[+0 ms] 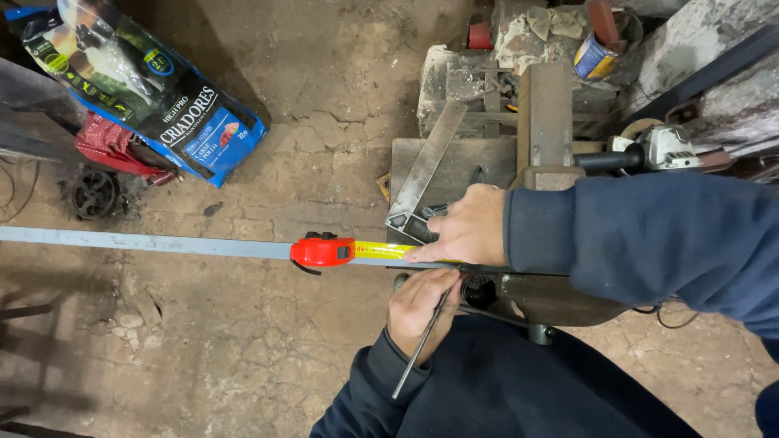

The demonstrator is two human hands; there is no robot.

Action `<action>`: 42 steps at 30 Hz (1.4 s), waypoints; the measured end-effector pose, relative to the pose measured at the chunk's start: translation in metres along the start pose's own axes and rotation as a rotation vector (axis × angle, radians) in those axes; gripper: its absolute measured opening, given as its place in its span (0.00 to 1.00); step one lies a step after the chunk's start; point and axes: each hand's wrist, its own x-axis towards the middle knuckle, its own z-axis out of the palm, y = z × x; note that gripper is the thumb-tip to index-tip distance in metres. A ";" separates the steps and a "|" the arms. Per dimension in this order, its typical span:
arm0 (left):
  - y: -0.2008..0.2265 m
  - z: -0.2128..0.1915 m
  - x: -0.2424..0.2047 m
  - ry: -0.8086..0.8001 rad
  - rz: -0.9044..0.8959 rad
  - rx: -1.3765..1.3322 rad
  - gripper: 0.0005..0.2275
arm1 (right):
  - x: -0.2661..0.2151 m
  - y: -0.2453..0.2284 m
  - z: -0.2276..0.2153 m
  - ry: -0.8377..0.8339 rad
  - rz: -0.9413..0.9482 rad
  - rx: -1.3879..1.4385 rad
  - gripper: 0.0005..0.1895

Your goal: The recorder is measuring a long metal bar with a tape measure and using an L-square with a scriber to mark precise measurement lines.

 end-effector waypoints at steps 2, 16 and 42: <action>0.001 0.000 0.000 0.000 -0.004 -0.001 0.12 | 0.000 0.001 0.001 -0.001 -0.004 0.004 0.28; 0.015 0.000 0.005 -0.028 -0.155 0.007 0.07 | -0.001 0.001 -0.001 0.039 -0.025 -0.007 0.28; -0.080 -0.130 0.047 -0.145 0.156 0.375 0.13 | -0.034 -0.078 0.015 0.148 0.717 0.168 0.33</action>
